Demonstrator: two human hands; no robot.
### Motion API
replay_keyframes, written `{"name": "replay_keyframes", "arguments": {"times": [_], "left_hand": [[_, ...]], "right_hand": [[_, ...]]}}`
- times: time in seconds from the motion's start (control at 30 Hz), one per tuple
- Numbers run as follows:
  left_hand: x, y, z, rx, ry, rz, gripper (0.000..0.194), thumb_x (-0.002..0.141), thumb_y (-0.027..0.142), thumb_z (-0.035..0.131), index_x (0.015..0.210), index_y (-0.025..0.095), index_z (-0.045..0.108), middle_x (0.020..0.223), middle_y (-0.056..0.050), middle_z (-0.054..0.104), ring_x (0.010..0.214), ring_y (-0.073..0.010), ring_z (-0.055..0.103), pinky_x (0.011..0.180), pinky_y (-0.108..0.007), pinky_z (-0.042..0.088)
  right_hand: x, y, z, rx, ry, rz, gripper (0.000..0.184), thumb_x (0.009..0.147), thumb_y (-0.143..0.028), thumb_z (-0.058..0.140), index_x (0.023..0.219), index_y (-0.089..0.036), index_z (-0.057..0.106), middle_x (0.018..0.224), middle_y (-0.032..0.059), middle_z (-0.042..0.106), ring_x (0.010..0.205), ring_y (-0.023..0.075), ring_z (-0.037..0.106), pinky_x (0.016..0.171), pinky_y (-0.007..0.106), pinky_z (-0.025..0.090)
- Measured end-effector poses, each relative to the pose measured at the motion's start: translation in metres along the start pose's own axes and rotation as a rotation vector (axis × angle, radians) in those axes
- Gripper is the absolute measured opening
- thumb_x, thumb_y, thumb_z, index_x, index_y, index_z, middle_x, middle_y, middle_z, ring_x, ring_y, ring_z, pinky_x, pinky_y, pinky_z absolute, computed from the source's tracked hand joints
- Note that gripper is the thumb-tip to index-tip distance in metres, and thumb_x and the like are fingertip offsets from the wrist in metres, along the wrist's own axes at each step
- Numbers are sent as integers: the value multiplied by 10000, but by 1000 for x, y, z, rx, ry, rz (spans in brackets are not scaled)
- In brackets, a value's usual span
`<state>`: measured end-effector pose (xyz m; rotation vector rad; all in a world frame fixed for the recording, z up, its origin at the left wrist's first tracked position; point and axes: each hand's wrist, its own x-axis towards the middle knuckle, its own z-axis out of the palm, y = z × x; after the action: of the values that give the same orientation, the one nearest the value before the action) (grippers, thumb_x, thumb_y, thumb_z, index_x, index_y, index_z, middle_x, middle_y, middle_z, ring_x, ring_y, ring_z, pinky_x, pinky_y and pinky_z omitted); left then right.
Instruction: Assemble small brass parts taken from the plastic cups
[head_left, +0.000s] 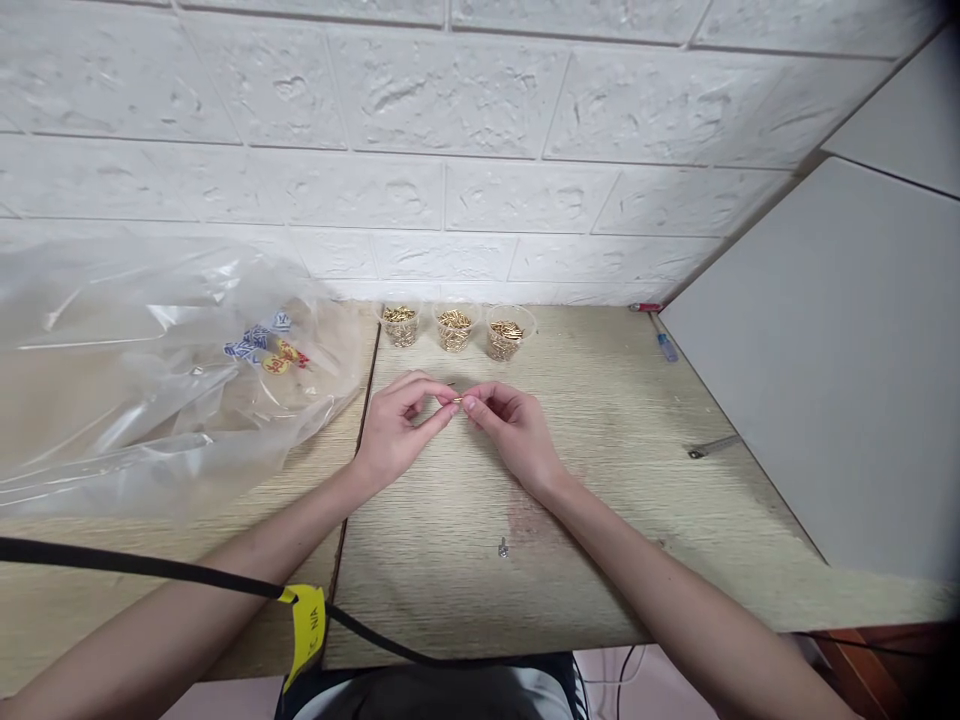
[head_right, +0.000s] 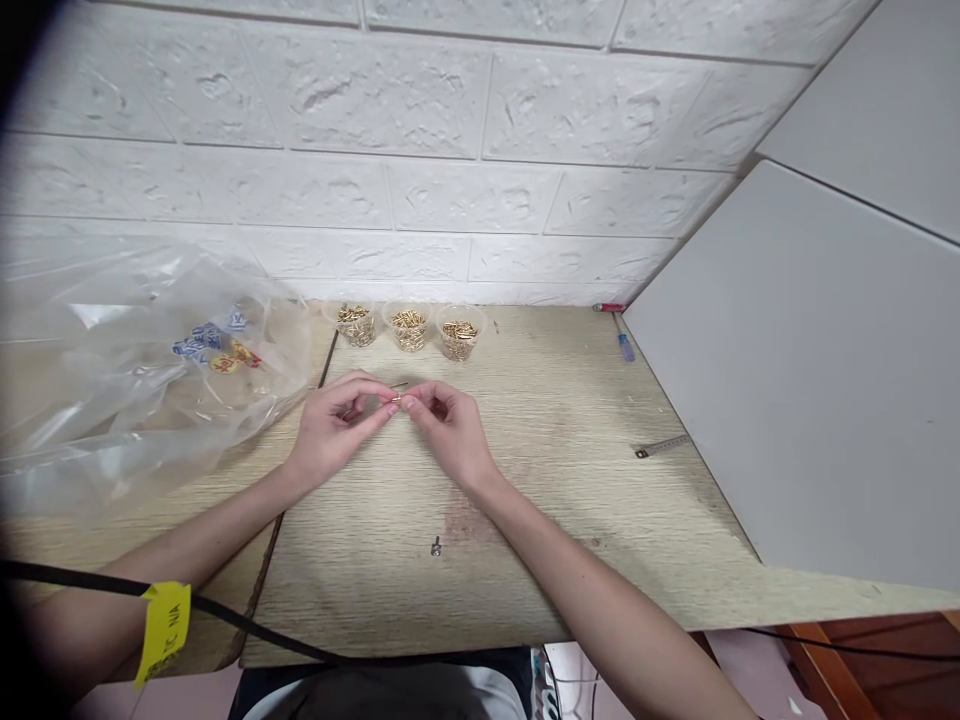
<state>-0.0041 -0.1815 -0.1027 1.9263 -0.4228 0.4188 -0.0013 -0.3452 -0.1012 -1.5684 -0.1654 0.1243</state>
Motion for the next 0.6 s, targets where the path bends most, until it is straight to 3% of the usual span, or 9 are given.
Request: {"name": "replay_keyframes", "arguments": {"times": [0.4, 0.6], "left_hand": [[-1, -1, 1, -66, 11, -34, 106, 779, 292, 705, 778, 186, 707, 648, -5, 539, 566, -96, 427, 489, -218, 310], [-4, 0, 2, -45, 16, 14, 65, 805, 254, 679, 812, 194, 704, 723, -14, 589, 565, -91, 432, 472, -216, 305]], "right_hand": [[-3, -2, 3, 80, -8, 52, 322, 726, -490, 724, 773, -174, 685, 649, -5, 576, 629, 128, 479, 608, 267, 389], [-2, -2, 2, 86, -26, 31, 329, 718, -505, 734, 776, -183, 704, 649, 0, 581, 640, 136, 495, 622, 276, 404]]}}
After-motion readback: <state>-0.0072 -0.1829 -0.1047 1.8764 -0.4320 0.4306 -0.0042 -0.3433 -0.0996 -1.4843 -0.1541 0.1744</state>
